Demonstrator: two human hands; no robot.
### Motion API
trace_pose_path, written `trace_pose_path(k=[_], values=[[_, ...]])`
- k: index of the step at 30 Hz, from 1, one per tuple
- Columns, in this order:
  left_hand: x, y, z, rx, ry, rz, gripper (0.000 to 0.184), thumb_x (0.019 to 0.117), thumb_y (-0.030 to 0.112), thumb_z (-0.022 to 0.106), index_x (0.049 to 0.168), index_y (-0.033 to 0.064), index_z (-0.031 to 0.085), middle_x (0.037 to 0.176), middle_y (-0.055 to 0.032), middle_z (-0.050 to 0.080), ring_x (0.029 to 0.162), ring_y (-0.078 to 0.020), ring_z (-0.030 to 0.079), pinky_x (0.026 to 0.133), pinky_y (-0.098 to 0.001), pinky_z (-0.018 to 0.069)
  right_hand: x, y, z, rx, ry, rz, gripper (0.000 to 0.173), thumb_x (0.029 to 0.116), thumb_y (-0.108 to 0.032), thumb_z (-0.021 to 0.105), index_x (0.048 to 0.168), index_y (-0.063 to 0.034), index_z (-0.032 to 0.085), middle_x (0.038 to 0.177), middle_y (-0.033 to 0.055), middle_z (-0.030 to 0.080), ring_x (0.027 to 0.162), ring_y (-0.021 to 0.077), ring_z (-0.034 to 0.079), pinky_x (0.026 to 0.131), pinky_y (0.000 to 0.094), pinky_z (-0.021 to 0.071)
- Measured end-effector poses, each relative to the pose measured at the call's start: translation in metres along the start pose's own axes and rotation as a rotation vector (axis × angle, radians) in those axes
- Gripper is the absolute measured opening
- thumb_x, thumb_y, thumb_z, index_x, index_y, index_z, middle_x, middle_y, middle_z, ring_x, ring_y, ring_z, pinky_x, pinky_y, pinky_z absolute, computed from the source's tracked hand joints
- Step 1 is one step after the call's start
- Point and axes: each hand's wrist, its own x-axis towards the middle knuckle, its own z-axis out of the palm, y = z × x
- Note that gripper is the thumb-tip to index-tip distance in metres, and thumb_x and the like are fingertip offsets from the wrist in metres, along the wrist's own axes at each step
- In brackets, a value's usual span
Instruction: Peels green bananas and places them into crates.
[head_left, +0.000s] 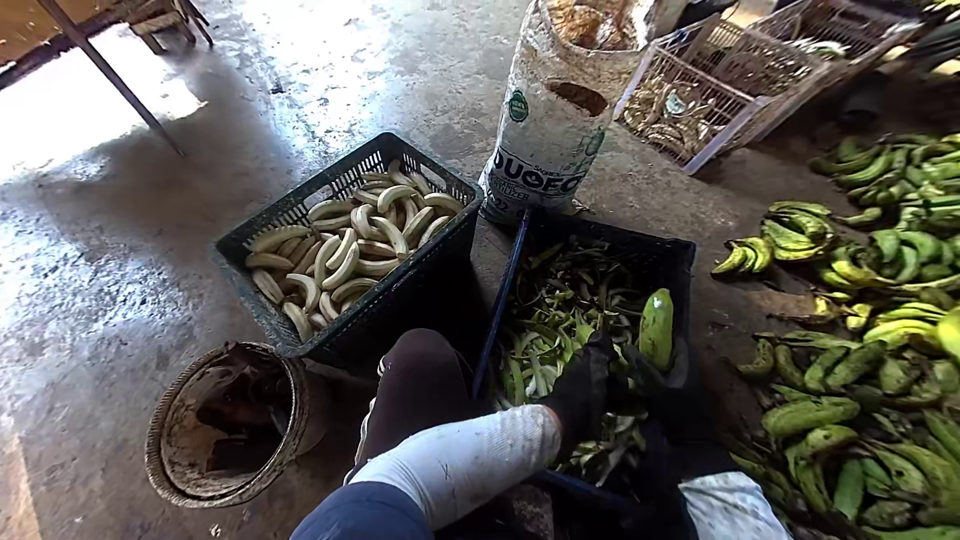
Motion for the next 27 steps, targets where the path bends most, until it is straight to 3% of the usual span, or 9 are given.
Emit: trace_pose_path(k=[2, 4, 6, 8, 11, 13, 17, 21, 27], values=[[-0.005, -0.005, 0.004, 0.035, -0.010, 0.095, 0.050, 0.1138, 0.037, 0.025, 0.144, 0.0040, 0.047, 0.109, -0.0144, 0.063, 0.084, -0.0181, 0.064, 0.075, -0.0379, 0.0577, -0.001, -0.018, -0.005, 0.049, 0.014, -0.031, 0.078, 0.0907, -0.050, 0.065, 0.145, 0.0043, 0.048, 0.122, 0.0274, 0.066, 0.105, 0.0365, 0.068, 0.092, 0.0575, 0.0516], [-0.005, -0.008, 0.005, 0.056, 0.033, 0.114, 0.046, 0.1140, 0.034, 0.026, 0.144, 0.0048, 0.046, 0.113, -0.0158, 0.060, 0.087, -0.0193, 0.062, 0.076, -0.0389, 0.0569, -0.004, -0.029, -0.013, 0.220, 0.031, -0.046, 0.068, 0.0905, -0.044, 0.066, 0.140, 0.0020, 0.053, 0.110, 0.0166, 0.069, 0.091, 0.0195, 0.067, 0.084, 0.0406, 0.0558], [0.003, -0.013, 0.004, 0.150, 0.089, 0.088, 0.047, 0.1141, 0.034, 0.026, 0.142, 0.0027, 0.048, 0.113, -0.0178, 0.059, 0.091, -0.0227, 0.060, 0.077, -0.0408, 0.0551, 0.003, -0.030, -0.021, 0.763, 0.078, -0.226, 0.031, 0.0952, -0.032, 0.062, 0.114, -0.0068, 0.061, 0.070, -0.0024, 0.058, 0.055, 0.0028, 0.054, 0.054, 0.0205, 0.0500], [0.011, -0.027, -0.003, 0.337, 0.087, 0.019, 0.055, 0.1143, 0.035, 0.021, 0.145, -0.0027, 0.046, 0.130, -0.0251, 0.059, 0.113, -0.0306, 0.062, 0.095, -0.0476, 0.0535, 0.022, -0.038, -0.045, 1.408, -0.158, -0.456, 0.026, 0.0983, -0.040, 0.058, 0.106, -0.0166, 0.067, 0.059, -0.0112, 0.052, 0.050, 0.0012, 0.051, 0.056, 0.0223, 0.0510], [0.018, -0.043, -0.005, 0.311, 0.084, -0.066, 0.062, 0.1119, 0.049, 0.021, 0.142, 0.0013, 0.048, 0.118, -0.0215, 0.061, 0.094, -0.0291, 0.063, 0.081, -0.0474, 0.0554, 0.033, -0.051, -0.083, 1.428, -0.174, -0.516, 0.037, 0.0980, -0.043, 0.055, 0.124, -0.0185, 0.063, 0.090, -0.0017, 0.068, 0.081, 0.0144, 0.068, 0.081, 0.0379, 0.0602], [0.017, -0.035, -0.002, 0.282, 0.020, -0.030, 0.059, 0.1113, 0.048, 0.029, 0.147, 0.0040, 0.044, 0.124, -0.0221, 0.060, 0.097, -0.0297, 0.065, 0.081, -0.0477, 0.0572, 0.025, -0.042, -0.102, 1.156, -0.141, -0.433, 0.034, 0.0982, -0.033, 0.061, 0.131, -0.0242, 0.061, 0.115, -0.0059, 0.070, 0.104, 0.0102, 0.068, 0.093, 0.0327, 0.0575], [0.006, 0.001, 0.005, 0.402, -0.077, 0.142, 0.050, 0.1114, 0.043, 0.033, 0.147, 0.0093, 0.045, 0.125, -0.0146, 0.060, 0.092, -0.0208, 0.065, 0.077, -0.0394, 0.0572, 0.006, -0.041, -0.120, 1.035, 0.045, -0.177, 0.046, 0.0932, -0.010, 0.055, 0.137, -0.0217, 0.048, 0.107, -0.0035, 0.069, 0.093, 0.0094, 0.069, 0.080, 0.0289, 0.0603], [-0.013, 0.002, 0.010, 0.412, -0.168, 0.318, 0.051, 0.1106, 0.042, 0.034, 0.143, 0.0051, 0.049, 0.086, -0.0031, 0.060, 0.068, -0.0111, 0.057, 0.062, -0.0286, 0.0517, 0.005, -0.034, -0.124, 1.041, 0.260, 0.013, 0.045, 0.0963, -0.023, 0.062, 0.139, -0.0173, 0.048, 0.109, 0.0039, 0.068, 0.087, 0.0151, 0.069, 0.070, 0.0339, 0.0610], [-0.057, 0.037, 0.046, 0.108, -0.459, 0.618, 0.051, 0.1083, 0.047, 0.039, 0.125, 0.0025, 0.058, 0.073, 0.0030, 0.057, 0.062, -0.0093, 0.057, 0.065, -0.0299, 0.0563, -0.001, -0.038, -0.127, 0.911, 0.389, 0.021, 0.060, 0.0920, -0.033, 0.071, 0.144, -0.0190, 0.045, 0.116, 0.0034, 0.067, 0.091, 0.0145, 0.069, 0.072, 0.0330, 0.0603]])
